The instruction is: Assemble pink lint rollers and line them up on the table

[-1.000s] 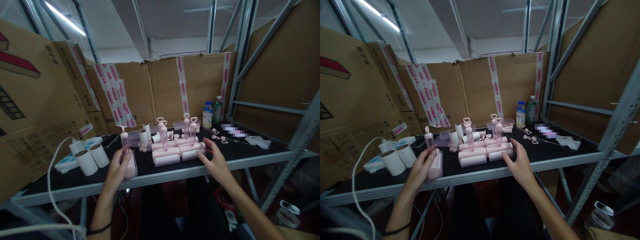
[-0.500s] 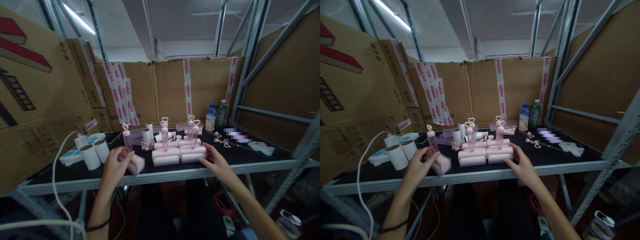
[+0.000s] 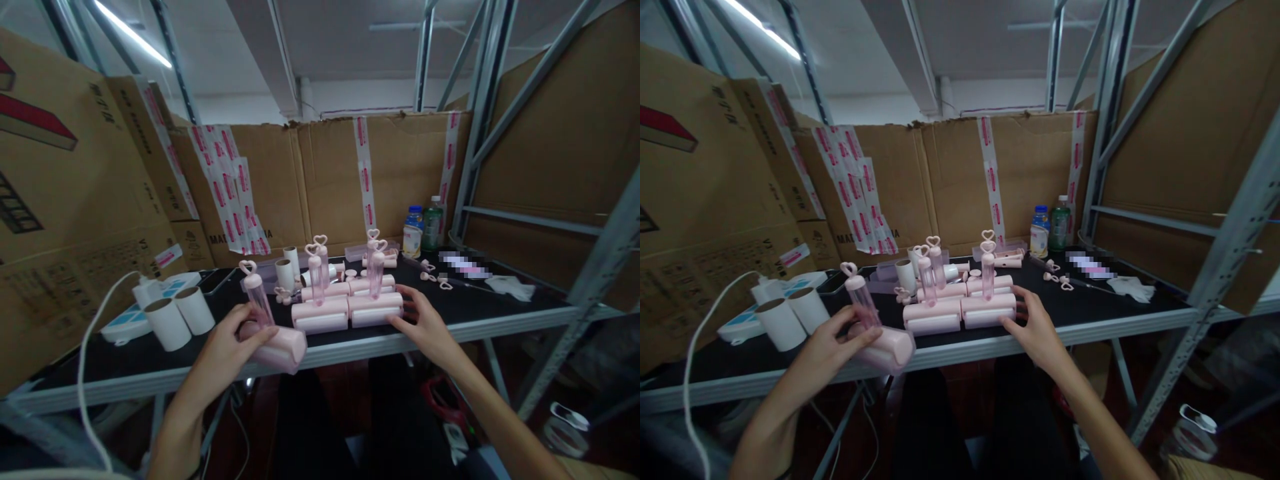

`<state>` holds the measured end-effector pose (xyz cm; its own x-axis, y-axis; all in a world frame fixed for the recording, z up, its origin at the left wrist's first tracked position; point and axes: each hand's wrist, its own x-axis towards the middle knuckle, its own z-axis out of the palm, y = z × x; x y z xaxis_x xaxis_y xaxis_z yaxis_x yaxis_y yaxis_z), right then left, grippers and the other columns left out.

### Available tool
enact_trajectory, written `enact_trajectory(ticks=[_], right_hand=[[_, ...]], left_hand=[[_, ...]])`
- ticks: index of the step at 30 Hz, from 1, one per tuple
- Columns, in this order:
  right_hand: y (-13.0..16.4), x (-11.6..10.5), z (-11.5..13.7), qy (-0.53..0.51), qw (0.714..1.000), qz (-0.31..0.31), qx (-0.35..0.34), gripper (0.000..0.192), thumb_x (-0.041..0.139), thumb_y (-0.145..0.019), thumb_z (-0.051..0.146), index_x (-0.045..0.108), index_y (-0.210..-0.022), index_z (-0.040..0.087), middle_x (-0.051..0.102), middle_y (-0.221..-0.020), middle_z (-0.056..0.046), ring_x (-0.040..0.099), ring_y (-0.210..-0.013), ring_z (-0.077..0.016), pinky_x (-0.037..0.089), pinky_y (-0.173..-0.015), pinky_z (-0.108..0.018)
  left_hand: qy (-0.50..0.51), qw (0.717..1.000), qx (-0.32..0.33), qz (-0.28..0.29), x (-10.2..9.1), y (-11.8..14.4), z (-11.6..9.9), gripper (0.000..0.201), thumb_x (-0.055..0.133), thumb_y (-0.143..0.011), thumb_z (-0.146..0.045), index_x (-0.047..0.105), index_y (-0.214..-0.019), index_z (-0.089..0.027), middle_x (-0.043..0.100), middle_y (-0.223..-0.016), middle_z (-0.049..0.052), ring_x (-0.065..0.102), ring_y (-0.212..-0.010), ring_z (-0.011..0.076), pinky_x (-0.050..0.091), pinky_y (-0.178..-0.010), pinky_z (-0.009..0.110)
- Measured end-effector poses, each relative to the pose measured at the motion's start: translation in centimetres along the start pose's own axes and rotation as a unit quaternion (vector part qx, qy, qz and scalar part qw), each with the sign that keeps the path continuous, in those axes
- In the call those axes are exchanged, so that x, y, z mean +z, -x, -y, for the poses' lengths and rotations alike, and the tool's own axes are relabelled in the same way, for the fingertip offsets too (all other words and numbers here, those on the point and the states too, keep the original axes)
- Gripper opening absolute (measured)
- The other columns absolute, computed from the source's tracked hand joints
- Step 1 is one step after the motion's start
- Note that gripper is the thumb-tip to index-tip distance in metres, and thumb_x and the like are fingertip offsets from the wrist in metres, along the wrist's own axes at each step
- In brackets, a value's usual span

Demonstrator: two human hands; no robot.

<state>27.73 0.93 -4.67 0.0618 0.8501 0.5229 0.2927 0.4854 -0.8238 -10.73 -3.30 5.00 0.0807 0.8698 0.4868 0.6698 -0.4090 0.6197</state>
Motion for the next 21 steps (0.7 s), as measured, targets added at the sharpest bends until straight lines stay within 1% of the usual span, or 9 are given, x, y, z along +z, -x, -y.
enact_trajectory(ticks=[3,5,8,10,12,14,17,21], right_hand=[[0.2,0.1,0.3,0.015,1.000,-0.002,-0.009,0.057,0.074,-0.087,0.038,0.055,-0.139,0.023,0.055,-0.141,-0.014,0.066,-0.120,-0.0294,0.060,-0.102,-0.050],[0.4,0.4,0.6,0.019,1.000,0.000,-0.016,0.054,0.073,-0.089,0.037,0.055,-0.138,0.024,0.054,-0.140,-0.013,0.065,-0.120,-0.0289,0.060,-0.103,-0.050],[0.9,1.0,1.2,0.015,1.000,0.008,-0.024,0.052,0.071,-0.091,0.036,0.055,-0.139,0.024,0.054,-0.140,-0.012,0.066,-0.120,-0.0268,0.061,-0.103,-0.047],[1.3,1.7,1.6,0.005,1.000,0.014,-0.027,0.051,0.069,-0.092,0.035,0.054,-0.140,0.025,0.054,-0.141,-0.012,0.067,-0.120,-0.0255,0.061,-0.102,-0.044],[1.6,2.4,2.0,-0.006,0.999,0.024,-0.032,0.052,0.067,-0.093,0.033,0.052,-0.143,0.025,0.055,-0.142,-0.011,0.066,-0.124,-0.0251,0.061,-0.104,-0.043],[1.9,3.0,2.3,-0.009,0.999,0.032,-0.042,0.054,0.066,-0.094,0.031,0.050,-0.146,0.025,0.056,-0.142,-0.012,0.063,-0.128,-0.0254,0.059,-0.107,-0.044],[2.1,3.3,2.7,0.001,0.998,0.034,-0.050,0.056,0.064,-0.095,0.027,0.049,-0.149,0.025,0.057,-0.143,-0.012,0.061,-0.132,-0.0259,0.057,-0.110,-0.046],[2.1,3.2,3.1,0.003,0.998,0.038,-0.046,0.055,0.063,-0.094,0.026,0.050,-0.148,0.023,0.057,-0.142,-0.012,0.061,-0.131,-0.0257,0.057,-0.109,-0.045]], left_hand=[[-0.002,1.000,0.023,-0.015,2.1,-0.2,-1.2,0.034,0.076,-0.077,-0.053,0.073,-0.092,-0.022,0.070,-0.102,0.006,0.067,-0.100,0.0297,0.052,-0.094,0.042],[0.003,0.999,0.036,-0.031,3.6,-0.4,-1.6,0.036,0.078,-0.076,-0.051,0.073,-0.098,-0.023,0.068,-0.110,0.007,0.065,-0.108,0.0303,0.050,-0.100,0.044],[0.009,0.997,0.054,-0.060,5.4,-0.7,-1.6,0.036,0.078,-0.077,-0.050,0.070,-0.100,-0.022,0.063,-0.119,0.009,0.061,-0.119,0.0313,0.045,-0.110,0.046],[0.012,0.996,0.063,-0.065,6.0,-0.9,-1.2,0.036,0.077,-0.079,-0.048,0.069,-0.103,-0.022,0.062,-0.125,0.010,0.059,-0.125,0.0313,0.042,-0.114,0.046],[0.013,0.996,0.069,-0.051,6.2,-1.1,-0.8,0.039,0.076,-0.081,-0.048,0.070,-0.111,-0.023,0.063,-0.130,0.011,0.058,-0.128,0.0311,0.041,-0.116,0.046],[0.009,0.997,0.073,-0.033,6.1,-1.1,-0.5,0.042,0.075,-0.083,-0.048,0.071,-0.115,-0.023,0.065,-0.131,0.011,0.059,-0.129,0.0318,0.040,-0.116,0.047],[-0.004,0.997,0.075,-0.017,5.7,-1.1,-0.5,0.040,0.074,-0.084,-0.049,0.074,-0.115,-0.024,0.070,-0.127,0.010,0.059,-0.126,0.0327,0.041,-0.114,0.049],[-0.017,0.997,0.077,-0.014,5.4,-0.9,-0.6,0.040,0.073,-0.086,-0.050,0.075,-0.116,-0.025,0.071,-0.124,0.009,0.059,-0.123,0.0324,0.043,-0.110,0.048]])
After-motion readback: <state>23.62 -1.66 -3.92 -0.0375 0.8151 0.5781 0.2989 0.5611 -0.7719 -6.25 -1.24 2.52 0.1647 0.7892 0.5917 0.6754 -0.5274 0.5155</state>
